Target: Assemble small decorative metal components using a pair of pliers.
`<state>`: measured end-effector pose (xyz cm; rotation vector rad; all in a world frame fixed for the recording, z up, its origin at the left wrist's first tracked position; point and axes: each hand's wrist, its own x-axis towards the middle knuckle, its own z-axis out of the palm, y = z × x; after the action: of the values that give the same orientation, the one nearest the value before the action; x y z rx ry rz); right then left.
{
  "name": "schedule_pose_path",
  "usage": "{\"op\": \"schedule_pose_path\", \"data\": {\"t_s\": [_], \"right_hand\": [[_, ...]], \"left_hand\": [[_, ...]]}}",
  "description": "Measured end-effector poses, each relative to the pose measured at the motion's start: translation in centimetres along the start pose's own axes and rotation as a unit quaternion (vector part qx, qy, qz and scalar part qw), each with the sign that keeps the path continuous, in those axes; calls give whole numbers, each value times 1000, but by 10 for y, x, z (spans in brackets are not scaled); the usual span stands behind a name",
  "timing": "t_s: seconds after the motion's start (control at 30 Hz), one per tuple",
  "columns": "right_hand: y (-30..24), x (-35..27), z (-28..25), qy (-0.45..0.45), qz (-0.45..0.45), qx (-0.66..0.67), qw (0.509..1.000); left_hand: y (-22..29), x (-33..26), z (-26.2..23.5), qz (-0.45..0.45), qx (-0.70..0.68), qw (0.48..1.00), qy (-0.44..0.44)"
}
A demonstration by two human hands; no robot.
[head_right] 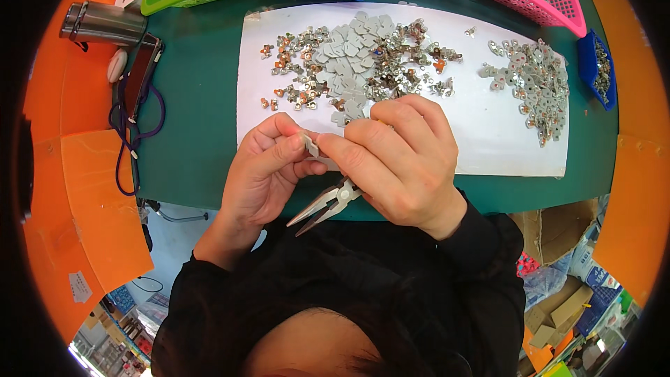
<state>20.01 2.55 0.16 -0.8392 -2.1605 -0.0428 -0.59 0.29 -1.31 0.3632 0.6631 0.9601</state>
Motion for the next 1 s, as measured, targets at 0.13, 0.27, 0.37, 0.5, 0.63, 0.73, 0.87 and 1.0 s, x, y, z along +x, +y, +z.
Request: {"op": "schedule_pose_path", "data": {"t_s": [0.13,0.27,0.37,0.5,0.63,0.73,0.87,1.0], "right_hand": [[-4,-2,5,8,27,43,999],[-7,-1,6,9,119,126,985],[-7,0,6,10,135,150,979],[-6,1,6,19,121,150,981],[-6,1,7,26,102,132,986],[-4,2,9,20,102,132,986],[-4,8,11,-15,115,119,986],[-8,17,21,-16,117,79,990]], "left_hand": [[0,0,-2,0,-8,1000,2],[2,0,-2,-18,-43,999,-10],[4,0,-1,-28,-48,998,-3],[3,1,-1,-26,-46,999,-9],[2,1,-2,-16,-37,999,-7],[3,1,-1,-11,-33,999,-2],[10,0,-1,14,11,999,49],[19,3,-8,63,68,994,52]]}}
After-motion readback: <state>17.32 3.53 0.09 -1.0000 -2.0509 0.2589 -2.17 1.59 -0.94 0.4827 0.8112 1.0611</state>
